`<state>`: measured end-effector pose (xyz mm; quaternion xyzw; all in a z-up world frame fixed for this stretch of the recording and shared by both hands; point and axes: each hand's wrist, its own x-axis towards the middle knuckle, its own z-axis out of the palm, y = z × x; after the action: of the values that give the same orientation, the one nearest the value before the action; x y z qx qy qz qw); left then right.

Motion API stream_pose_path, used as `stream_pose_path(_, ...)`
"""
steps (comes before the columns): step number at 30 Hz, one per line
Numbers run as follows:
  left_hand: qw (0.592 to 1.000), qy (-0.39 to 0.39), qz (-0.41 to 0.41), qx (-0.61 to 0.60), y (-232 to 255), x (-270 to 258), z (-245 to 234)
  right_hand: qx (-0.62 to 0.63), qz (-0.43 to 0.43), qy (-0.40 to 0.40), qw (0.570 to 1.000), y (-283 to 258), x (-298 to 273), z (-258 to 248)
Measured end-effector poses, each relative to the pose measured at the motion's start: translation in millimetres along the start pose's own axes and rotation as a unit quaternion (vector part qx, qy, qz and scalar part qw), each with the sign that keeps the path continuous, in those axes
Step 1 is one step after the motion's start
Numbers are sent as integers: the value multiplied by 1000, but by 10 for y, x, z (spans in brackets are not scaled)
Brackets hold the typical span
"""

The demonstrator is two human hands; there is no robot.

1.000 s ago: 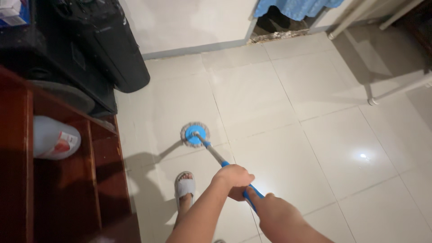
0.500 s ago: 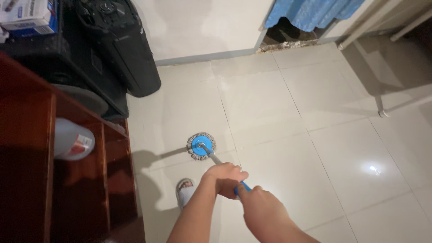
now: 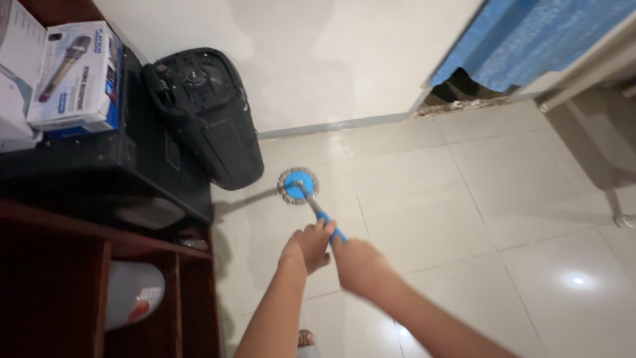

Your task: The person mops the tiled floor using a blue spin mop, moving around a wooden bench, a white table, and a portable air cooler. They dip the mop into a blue bucket to wring it out and continue mopping different sections of the room.

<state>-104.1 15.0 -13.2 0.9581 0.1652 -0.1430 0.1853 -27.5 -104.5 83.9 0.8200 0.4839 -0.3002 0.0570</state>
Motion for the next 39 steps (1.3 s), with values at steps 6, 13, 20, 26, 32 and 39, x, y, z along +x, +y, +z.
stream_pose_path(6, 998, 9, -51, 25, -769, 262, -498, 3, -6, 56, 998, -32, 1230, -603)
stream_pose_path(13, 995, -4, -95, 7, -1077, 200, -748, -18, 17, 53, 998, 85, 1750, -494)
stream_pose_path(20, 997, -28, -68, 14, -515, -11, -374, -60, 49, -25, 997, 240, 812, 515)
stream_pose_path(26, 995, -90, 1, -37, 537, -633, 200, -50, 52, -120, 990, 186, -664, 682)
stream_pose_path(32, 989, -86, 82, -89, 1591, -1487, 569, -61, 33, -176, 982, 67, -2300, 669)
stream_pose_path(39, 961, -112, 250, 26, 2200, -2261, 623, -24, 1, -153, 988, -41, -3550, 897)
